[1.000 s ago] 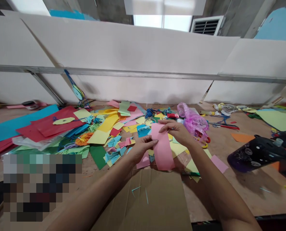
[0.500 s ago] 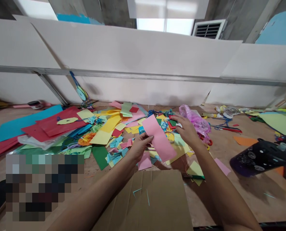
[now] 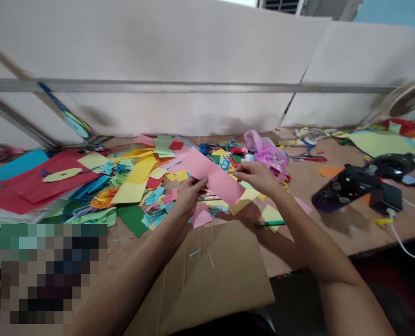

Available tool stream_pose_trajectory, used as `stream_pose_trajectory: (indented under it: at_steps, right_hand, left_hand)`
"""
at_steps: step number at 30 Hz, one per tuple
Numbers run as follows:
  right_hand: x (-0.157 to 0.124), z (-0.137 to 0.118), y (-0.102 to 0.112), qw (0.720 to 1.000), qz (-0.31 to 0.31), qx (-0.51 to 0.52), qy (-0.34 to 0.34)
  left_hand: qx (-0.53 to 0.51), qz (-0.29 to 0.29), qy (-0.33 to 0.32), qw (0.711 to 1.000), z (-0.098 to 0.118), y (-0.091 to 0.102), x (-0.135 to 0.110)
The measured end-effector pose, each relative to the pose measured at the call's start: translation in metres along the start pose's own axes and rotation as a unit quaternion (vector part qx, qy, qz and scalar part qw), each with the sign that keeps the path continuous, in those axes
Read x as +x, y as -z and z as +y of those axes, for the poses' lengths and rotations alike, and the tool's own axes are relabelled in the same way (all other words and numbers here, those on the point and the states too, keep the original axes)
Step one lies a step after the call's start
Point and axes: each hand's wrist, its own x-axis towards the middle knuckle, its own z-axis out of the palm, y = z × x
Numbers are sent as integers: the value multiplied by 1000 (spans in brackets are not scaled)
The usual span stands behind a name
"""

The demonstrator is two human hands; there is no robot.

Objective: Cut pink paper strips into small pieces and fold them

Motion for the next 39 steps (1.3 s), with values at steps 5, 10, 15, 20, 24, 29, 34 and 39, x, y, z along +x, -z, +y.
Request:
stream_pose_trajectory:
  at_steps: [5,10,15,20,24,29,34,39]
  right_hand:
    - [-56,7,35,989,-35,-132,-48]
    - [-114,27,40,964,-130,-226,-52]
    - [-120,35,27,965,-98,-242,-12]
    - [-66,27,-16,966,-59,-233,95]
    - [-20,16,-68,921,-128,-333,156]
    - [3,13,-108,874,-145,-431,173]
    - [4,28,-110,882,-108,-424,176]
    - [1,25,-79,976,-64,-147,145]
  left_hand:
    - [-4,29,6,1000,2,2,4]
    - [-10,35,5,999,5,4,6]
    - [-28,50,-3,998,9,9,13]
    - [-42,58,-16,997,11,15,19]
    - [-53,63,-23,996,10,17,21]
    - [-81,63,-26,994,11,23,27]
    - [-102,68,-37,992,14,27,30]
    - [-103,70,-41,991,15,29,31]
